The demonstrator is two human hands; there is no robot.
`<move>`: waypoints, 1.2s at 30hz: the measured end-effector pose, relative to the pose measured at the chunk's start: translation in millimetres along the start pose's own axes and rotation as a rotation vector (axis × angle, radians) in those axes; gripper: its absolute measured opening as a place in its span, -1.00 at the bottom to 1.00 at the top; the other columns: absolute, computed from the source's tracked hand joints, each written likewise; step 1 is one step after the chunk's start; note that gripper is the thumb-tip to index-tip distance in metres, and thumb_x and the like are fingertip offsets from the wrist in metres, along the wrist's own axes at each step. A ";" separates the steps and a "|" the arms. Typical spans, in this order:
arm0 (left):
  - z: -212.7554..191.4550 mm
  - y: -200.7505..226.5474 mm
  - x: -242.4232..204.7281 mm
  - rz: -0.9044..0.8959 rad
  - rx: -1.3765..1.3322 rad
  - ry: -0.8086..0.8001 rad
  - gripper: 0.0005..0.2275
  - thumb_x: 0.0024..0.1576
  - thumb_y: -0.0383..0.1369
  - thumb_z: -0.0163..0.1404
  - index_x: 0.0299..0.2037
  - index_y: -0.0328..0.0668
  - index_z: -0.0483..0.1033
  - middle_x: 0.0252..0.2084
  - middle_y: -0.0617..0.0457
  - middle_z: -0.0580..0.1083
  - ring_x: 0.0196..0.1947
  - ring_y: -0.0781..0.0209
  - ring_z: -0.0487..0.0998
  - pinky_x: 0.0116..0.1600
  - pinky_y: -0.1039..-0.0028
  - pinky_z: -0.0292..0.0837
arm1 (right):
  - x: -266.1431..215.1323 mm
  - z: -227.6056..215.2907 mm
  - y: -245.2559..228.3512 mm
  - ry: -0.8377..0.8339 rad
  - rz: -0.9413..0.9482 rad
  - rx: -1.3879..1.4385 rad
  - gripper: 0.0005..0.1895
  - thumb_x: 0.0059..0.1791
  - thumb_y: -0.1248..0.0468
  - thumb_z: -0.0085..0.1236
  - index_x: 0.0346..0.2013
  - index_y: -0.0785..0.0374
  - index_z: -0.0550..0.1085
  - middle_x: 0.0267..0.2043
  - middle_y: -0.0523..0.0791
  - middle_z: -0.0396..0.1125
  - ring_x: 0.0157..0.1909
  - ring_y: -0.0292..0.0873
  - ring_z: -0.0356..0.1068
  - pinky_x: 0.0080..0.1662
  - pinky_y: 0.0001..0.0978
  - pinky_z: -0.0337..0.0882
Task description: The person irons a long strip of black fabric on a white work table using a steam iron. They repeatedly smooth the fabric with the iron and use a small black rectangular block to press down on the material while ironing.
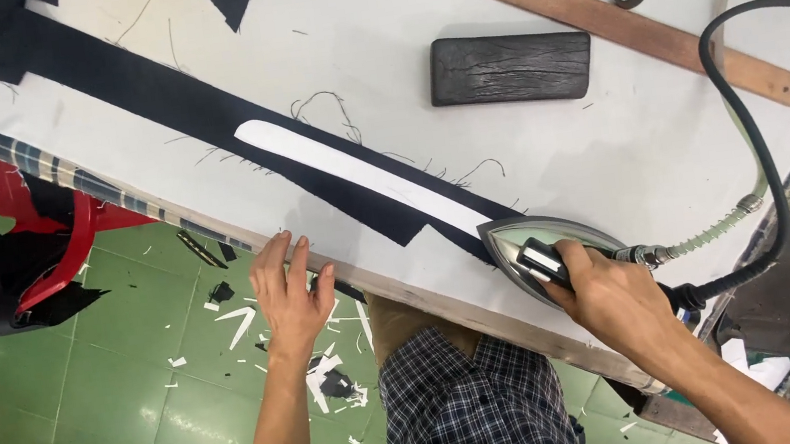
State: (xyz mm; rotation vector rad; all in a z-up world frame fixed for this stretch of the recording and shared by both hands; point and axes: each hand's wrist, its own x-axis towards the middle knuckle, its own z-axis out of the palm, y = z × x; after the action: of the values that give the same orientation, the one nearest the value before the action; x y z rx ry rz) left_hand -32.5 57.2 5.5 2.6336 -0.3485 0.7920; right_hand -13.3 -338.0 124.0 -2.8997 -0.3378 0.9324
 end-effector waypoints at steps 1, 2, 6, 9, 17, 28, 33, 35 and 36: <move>0.0 -3.7 -2.6 -0.006 0.000 -0.003 -0.64 0.26 -0.15 -0.03 0.08 -0.30 0.51 0.09 -0.19 0.43 0.08 -0.15 0.52 0.10 0.11 0.37 | 1.3 0.0 -1.0 0.021 -0.003 0.001 -0.51 -0.05 0.06 0.16 0.09 0.20 0.36 -0.35 -0.04 0.51 -0.32 0.02 0.60 -0.26 -0.12 0.57; -1.5 -5.5 -1.6 -0.010 -0.001 -0.007 -0.64 0.26 -0.15 -0.03 0.08 -0.30 0.51 0.09 -0.19 0.43 0.08 -0.15 0.52 0.10 0.11 0.37 | 4.6 -4.9 -5.8 0.016 -0.003 0.000 -0.51 -0.05 0.06 0.16 0.09 0.20 0.36 -0.35 -0.04 0.51 -0.32 0.02 0.60 -0.26 -0.12 0.57; -6.4 -20.3 0.6 -0.032 0.013 -0.030 -0.65 0.26 -0.17 -0.01 0.09 -0.27 0.52 0.09 -0.18 0.43 0.06 -0.12 0.51 0.07 0.16 0.35 | 25.9 -16.6 -25.6 0.030 -0.031 0.001 -0.52 -0.03 0.03 0.13 0.09 0.17 0.34 -0.36 -0.06 0.50 -0.34 0.01 0.60 -0.29 -0.14 0.55; -8.4 -31.8 5.7 -0.044 0.023 -0.030 -0.65 0.27 -0.16 -0.02 0.10 -0.26 0.52 0.10 -0.17 0.42 0.09 -0.12 0.50 0.09 0.17 0.34 | 43.8 -28.0 -42.7 0.052 -0.068 -0.012 -0.54 -0.02 0.02 0.11 0.08 0.16 0.35 -0.38 -0.09 0.49 -0.36 -0.02 0.60 -0.32 -0.18 0.54; -0.3 -46.7 37.7 -0.075 0.014 -0.136 -0.57 0.25 -0.11 0.01 0.22 -0.21 0.43 0.22 -0.23 0.36 0.30 -0.22 0.36 0.30 -0.02 0.24 | 68.5 -53.4 -79.3 0.111 -0.101 0.013 -0.56 -0.01 0.03 0.11 0.07 0.19 0.40 -0.35 -0.05 0.51 -0.35 0.02 0.60 -0.32 -0.20 0.54; 30.7 -61.4 86.8 0.110 0.084 -0.618 -0.37 0.31 0.16 -0.22 0.49 0.02 0.13 0.55 -0.07 0.03 0.55 -0.06 -0.01 0.54 -0.06 -0.16 | 67.4 -44.6 -66.9 0.128 -0.139 0.207 -0.42 0.00 -0.07 -0.06 0.25 0.10 0.30 0.08 -0.06 0.35 -0.11 0.13 0.49 -0.31 0.16 0.54; 35.3 -68.2 79.7 0.060 0.118 -0.622 -0.38 0.31 0.20 -0.32 0.50 0.12 0.13 0.56 -0.05 0.00 0.55 -0.07 -0.03 0.53 -0.09 -0.18 | 72.0 -27.7 -55.5 0.090 -0.168 0.089 -0.35 -0.01 -0.14 -0.14 0.28 0.11 0.14 0.03 0.01 0.42 -0.21 0.20 0.52 -0.36 0.22 0.54; 36.2 -69.2 77.9 0.046 0.118 -0.634 -0.38 0.31 0.20 -0.37 0.50 0.15 0.12 0.56 -0.03 -0.01 0.56 -0.05 -0.05 0.53 -0.09 -0.20 | 72.7 -24.7 -54.5 0.094 -0.180 0.066 -0.33 -0.02 -0.16 -0.12 0.27 0.12 0.13 -0.05 0.01 0.46 -0.29 0.18 0.54 -0.40 0.21 0.54; 36.6 -69.5 77.8 0.043 0.107 -0.610 -0.39 0.31 0.20 -0.34 0.50 0.15 0.12 0.56 -0.02 0.00 0.56 -0.04 -0.04 0.53 -0.09 -0.19 | 73.1 -24.0 -54.6 0.135 -0.197 0.046 -0.32 -0.03 -0.17 -0.09 0.25 0.14 0.17 -0.07 0.00 0.47 -0.33 0.15 0.54 -0.45 0.14 0.53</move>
State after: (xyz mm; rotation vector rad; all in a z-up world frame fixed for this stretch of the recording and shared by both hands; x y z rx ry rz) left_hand 71.4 94.9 2.5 2.9284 -0.5313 -0.0068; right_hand 48.4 -268.1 109.8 -2.8047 -0.5703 0.7010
